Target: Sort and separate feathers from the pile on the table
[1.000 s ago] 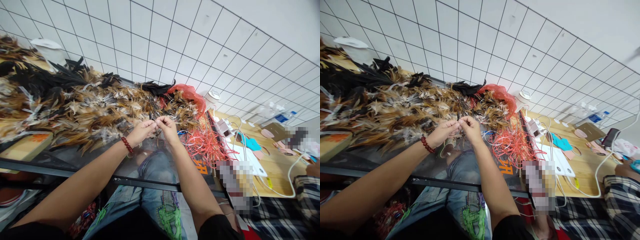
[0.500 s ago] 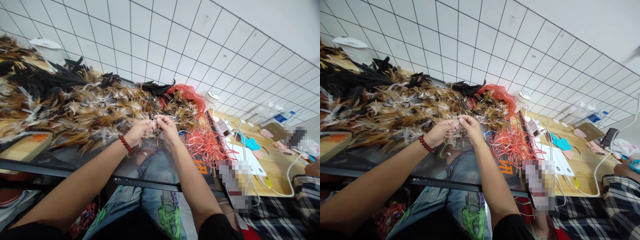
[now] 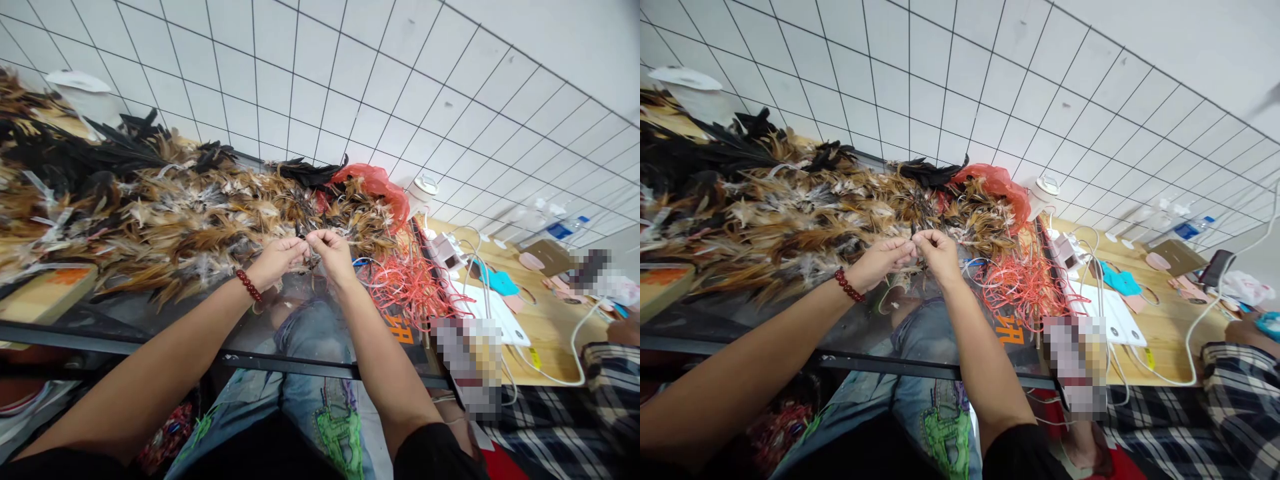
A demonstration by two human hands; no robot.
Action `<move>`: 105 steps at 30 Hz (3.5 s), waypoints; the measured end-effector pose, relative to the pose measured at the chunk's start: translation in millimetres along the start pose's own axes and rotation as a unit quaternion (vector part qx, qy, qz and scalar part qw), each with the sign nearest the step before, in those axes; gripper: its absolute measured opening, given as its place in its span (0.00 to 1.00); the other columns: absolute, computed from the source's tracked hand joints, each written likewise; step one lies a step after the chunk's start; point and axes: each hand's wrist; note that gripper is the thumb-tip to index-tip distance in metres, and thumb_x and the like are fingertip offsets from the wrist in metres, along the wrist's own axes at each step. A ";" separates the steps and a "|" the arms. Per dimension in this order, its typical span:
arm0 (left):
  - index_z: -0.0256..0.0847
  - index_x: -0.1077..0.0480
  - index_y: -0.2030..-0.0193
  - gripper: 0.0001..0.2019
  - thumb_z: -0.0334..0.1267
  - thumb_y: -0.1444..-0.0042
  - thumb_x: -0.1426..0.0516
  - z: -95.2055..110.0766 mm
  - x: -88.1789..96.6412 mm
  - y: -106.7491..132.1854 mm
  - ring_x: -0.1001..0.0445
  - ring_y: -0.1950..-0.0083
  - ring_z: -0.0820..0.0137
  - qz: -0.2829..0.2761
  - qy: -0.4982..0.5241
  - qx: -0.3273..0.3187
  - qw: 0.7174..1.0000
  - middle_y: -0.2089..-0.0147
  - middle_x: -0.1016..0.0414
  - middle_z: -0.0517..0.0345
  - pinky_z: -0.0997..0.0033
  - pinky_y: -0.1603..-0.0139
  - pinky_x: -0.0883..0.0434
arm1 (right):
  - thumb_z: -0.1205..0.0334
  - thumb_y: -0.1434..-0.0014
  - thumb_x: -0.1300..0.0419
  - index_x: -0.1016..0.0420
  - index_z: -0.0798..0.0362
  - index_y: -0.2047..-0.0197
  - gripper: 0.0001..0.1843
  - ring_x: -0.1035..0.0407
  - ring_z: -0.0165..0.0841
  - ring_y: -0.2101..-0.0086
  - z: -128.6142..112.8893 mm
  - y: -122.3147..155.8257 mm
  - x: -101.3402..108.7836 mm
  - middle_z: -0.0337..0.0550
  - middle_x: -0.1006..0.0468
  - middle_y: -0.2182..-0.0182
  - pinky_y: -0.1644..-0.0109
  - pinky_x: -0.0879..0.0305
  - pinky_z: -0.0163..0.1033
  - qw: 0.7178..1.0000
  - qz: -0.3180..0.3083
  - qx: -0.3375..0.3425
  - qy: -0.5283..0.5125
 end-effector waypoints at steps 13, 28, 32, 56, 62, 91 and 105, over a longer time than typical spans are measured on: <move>0.36 0.34 0.74 0.16 0.46 0.51 0.36 0.1 3.1 -4.5 0.53 0.83 0.83 0.085 0.058 -0.028 0.994 0.82 0.48 0.68 0.80 0.83 0.56 | 0.69 0.45 0.46 0.18 0.50 0.60 0.16 0.26 0.37 0.57 -33.3 0.9 88.4 0.48 0.18 0.60 0.56 0.35 0.36 0.704 -0.091 -0.104 0.696; 0.37 0.33 0.75 0.16 0.49 0.50 0.38 -7.7 0.9 -6.3 0.53 0.83 0.82 0.074 0.029 -0.013 0.997 0.83 0.47 0.68 0.80 0.82 0.57 | 0.69 0.46 0.44 0.21 0.54 0.57 0.15 0.28 0.41 0.51 -41.6 -0.7 85.4 0.52 0.21 0.54 0.49 0.39 0.41 0.582 -0.297 0.017 0.757; 0.36 0.32 0.75 0.16 0.49 0.51 0.38 -9.3 -0.4 -7.0 0.53 0.83 0.82 0.067 0.022 -0.013 0.997 0.83 0.47 0.68 0.80 0.82 0.57 | 0.69 0.47 0.44 0.21 0.56 0.61 0.12 0.27 0.42 0.54 -41.7 -0.2 88.7 0.55 0.20 0.58 0.52 0.38 0.40 0.563 -0.322 0.021 0.761; 0.38 0.32 0.74 0.14 0.46 0.44 0.47 -20.3 2.5 -10.3 0.45 0.77 0.74 0.081 -0.174 -0.076 0.978 0.81 0.44 0.65 0.73 0.74 0.46 | 0.43 0.42 0.45 0.23 0.53 0.60 0.23 0.31 0.36 0.58 26.3 15.9 30.1 0.41 0.23 0.67 0.49 0.36 0.41 0.997 -0.045 -0.047 0.043; 0.39 0.30 0.72 0.15 0.43 0.41 0.51 -18.9 6.1 -7.9 0.38 0.73 0.70 0.108 -0.317 -0.130 0.933 0.79 0.37 0.63 0.71 0.68 0.41 | 0.35 0.41 0.50 0.21 0.52 0.57 0.31 0.31 0.42 0.51 35.4 16.5 38.5 0.46 0.21 0.58 0.44 0.39 0.48 0.988 -0.032 -0.028 0.151; 0.41 0.32 0.71 0.14 0.41 0.39 0.53 -17.7 4.0 0.3 0.35 0.72 0.68 0.071 -0.499 -0.161 0.849 0.75 0.30 0.57 0.70 0.68 0.44 | 0.42 0.33 0.59 0.24 0.53 0.61 0.29 0.30 0.36 0.58 26.0 21.6 40.7 0.46 0.22 0.63 0.49 0.37 0.42 0.947 -0.098 0.023 0.305; 0.40 0.33 0.73 0.13 0.41 0.41 0.51 -14.5 2.4 -1.9 0.36 0.72 0.69 0.075 -0.403 -0.140 0.901 0.77 0.34 0.60 0.71 0.68 0.42 | 0.48 0.31 0.60 0.29 0.51 0.66 0.24 0.33 0.34 0.65 17.9 23.2 42.0 0.42 0.26 0.69 0.58 0.40 0.37 0.919 -0.036 0.050 0.390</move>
Point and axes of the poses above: each hand's wrist, its own y-axis away from the middle knuckle, its own x-axis out of the back of the hand, z = x × y
